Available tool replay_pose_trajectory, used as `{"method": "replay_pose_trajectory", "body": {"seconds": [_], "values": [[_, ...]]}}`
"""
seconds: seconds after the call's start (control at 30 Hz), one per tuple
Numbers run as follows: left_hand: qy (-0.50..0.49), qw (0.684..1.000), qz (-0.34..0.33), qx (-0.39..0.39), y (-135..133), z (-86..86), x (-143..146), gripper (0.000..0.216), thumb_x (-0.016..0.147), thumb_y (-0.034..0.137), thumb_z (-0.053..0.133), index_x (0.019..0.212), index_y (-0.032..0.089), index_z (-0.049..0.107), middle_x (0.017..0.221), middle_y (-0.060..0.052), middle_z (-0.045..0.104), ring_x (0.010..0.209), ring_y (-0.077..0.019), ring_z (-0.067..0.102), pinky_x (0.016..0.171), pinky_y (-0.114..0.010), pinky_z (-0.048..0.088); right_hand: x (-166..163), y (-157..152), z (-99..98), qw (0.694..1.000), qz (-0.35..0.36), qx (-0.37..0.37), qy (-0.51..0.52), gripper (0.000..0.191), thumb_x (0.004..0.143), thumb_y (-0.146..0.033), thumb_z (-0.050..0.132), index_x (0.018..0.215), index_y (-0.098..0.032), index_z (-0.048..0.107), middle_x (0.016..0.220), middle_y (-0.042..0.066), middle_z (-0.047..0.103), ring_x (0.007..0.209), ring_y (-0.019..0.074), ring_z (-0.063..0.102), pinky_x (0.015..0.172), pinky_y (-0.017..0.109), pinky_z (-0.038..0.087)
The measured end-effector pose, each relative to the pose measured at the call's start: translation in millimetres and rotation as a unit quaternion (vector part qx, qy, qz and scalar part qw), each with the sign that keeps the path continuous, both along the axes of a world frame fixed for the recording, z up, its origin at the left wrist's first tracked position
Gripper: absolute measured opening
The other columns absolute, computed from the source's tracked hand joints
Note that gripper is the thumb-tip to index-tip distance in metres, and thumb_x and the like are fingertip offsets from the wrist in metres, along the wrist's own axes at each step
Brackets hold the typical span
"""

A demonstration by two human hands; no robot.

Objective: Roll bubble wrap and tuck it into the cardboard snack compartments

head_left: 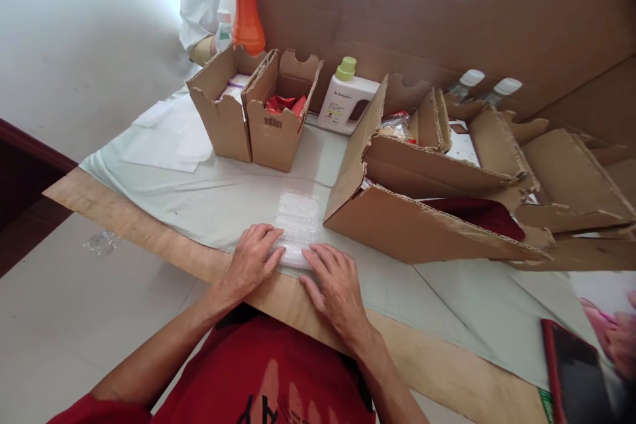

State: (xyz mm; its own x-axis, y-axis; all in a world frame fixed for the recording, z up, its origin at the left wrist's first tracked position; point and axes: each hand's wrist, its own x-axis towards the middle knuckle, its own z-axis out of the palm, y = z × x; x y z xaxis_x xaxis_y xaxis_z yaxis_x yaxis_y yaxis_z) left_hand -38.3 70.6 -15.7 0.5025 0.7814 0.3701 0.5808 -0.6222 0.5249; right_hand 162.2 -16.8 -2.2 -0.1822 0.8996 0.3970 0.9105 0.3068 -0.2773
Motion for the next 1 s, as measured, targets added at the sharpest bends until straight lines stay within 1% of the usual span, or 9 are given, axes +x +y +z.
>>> {"method": "replay_pose_trajectory", "body": {"seconds": [0.13,0.23,0.33,0.47,0.6,0.67,0.73,0.9,1.0], "values": [[-0.015,0.997,-0.073,-0.011,-13.2,11.1,-11.4,0.039,0.092,0.024,0.064,0.13,0.02,0.059,0.124,-0.013,0.067,0.116,-0.029,0.06,0.1,-0.049,0.049,0.6,-1.0,0.7,0.998,-0.003,-0.029,0.051,0.025,0.098,-0.017,0.054,0.118,-0.021,0.068,0.11,0.009,0.076,0.111,0.0279,0.064,0.093,0.044,0.047],[-0.038,0.992,-0.11,-0.057,-19.2,15.2,-16.7,0.042,0.094,0.017,0.057,0.136,0.021,0.055,0.109,-0.008,0.072,0.103,-0.0247,0.064,0.095,-0.046,0.051,2.6,-12.2,6.7,0.992,0.0,-0.076,0.097,0.025,0.1,-0.022,0.053,0.121,-0.023,0.067,0.108,0.008,0.076,0.105,0.0257,0.067,0.09,0.042,0.05],[-0.019,0.995,-0.069,-0.063,-11.9,11.5,-9.6,0.039,0.094,0.019,0.057,0.133,0.018,0.057,0.097,-0.007,0.073,0.09,-0.0239,0.065,0.086,-0.043,0.053,1.9,-20.4,10.5,0.995,-0.036,-0.046,0.078,0.028,0.101,-0.023,0.051,0.126,-0.023,0.064,0.117,0.01,0.074,0.109,0.0268,0.065,0.09,0.043,0.05],[0.018,0.999,0.01,-0.041,4.2,5.6,4.3,0.031,0.094,0.024,0.059,0.124,0.016,0.063,0.103,-0.012,0.072,0.095,-0.0283,0.064,0.087,-0.047,0.053,-2.9,-12.4,5.5,0.999,-0.027,-0.016,0.007,0.032,0.097,-0.021,0.056,0.127,-0.02,0.063,0.132,0.014,0.067,0.119,0.0313,0.06,0.095,0.047,0.046],[-0.066,0.991,0.056,-0.098,-1.8,10.0,-0.9,0.035,0.096,0.032,0.058,0.127,0.017,0.062,0.109,-0.012,0.069,0.101,-0.0264,0.065,0.089,-0.045,0.055,-3.8,4.4,-6.3,0.998,-0.029,-0.027,0.058,0.03,0.095,-0.017,0.057,0.124,-0.02,0.065,0.118,0.011,0.073,0.116,0.03,0.062,0.096,0.046,0.047],[-0.174,0.955,0.089,-0.221,-13.5,14.8,-7.6,0.041,0.094,0.037,0.061,0.13,0.018,0.06,0.114,-0.012,0.069,0.103,-0.0244,0.066,0.089,-0.042,0.057,-2.9,7.3,-8.4,0.987,-0.08,-0.034,0.138,0.029,0.096,-0.022,0.057,0.123,-0.021,0.066,0.113,0.01,0.074,0.108,0.0275,0.065,0.092,0.043,0.051],[-0.277,0.881,0.091,-0.373,-25.3,19.6,-10.8,0.047,0.089,0.04,0.068,0.13,0.017,0.06,0.12,-0.013,0.069,0.108,-0.0249,0.068,0.093,-0.042,0.057,-3.2,4.8,-5.4,0.967,-0.115,-0.066,0.219,0.027,0.096,-0.029,0.058,0.12,-0.023,0.068,0.111,0.009,0.074,0.101,0.0255,0.066,0.087,0.04,0.054],[-0.417,0.691,0.011,-0.591,-35.5,26.5,2.9,0.046,0.074,0.039,0.083,0.111,0.017,0.067,0.109,-0.01,0.074,0.107,-0.0254,0.069,0.102,-0.044,0.052,-7.0,-11.9,11.5,0.935,-0.044,-0.14,0.324,0.02,0.094,-0.033,0.06,0.11,-0.026,0.071,0.111,0.007,0.073,0.106,0.0243,0.068,0.095,0.038,0.054],[-0.433,0.673,0.0,-0.599,-35.3,27.3,12.3,0.043,0.071,0.041,0.084,0.104,0.019,0.066,0.095,-0.005,0.073,0.093,-0.0215,0.068,0.09,-0.037,0.054,-4.8,-20.8,14.5,0.917,-0.076,-0.13,0.369,0.033,0.092,-0.038,0.064,0.123,-0.026,0.067,0.134,0.012,0.065,0.124,0.0272,0.062,0.104,0.043,0.051]]}}
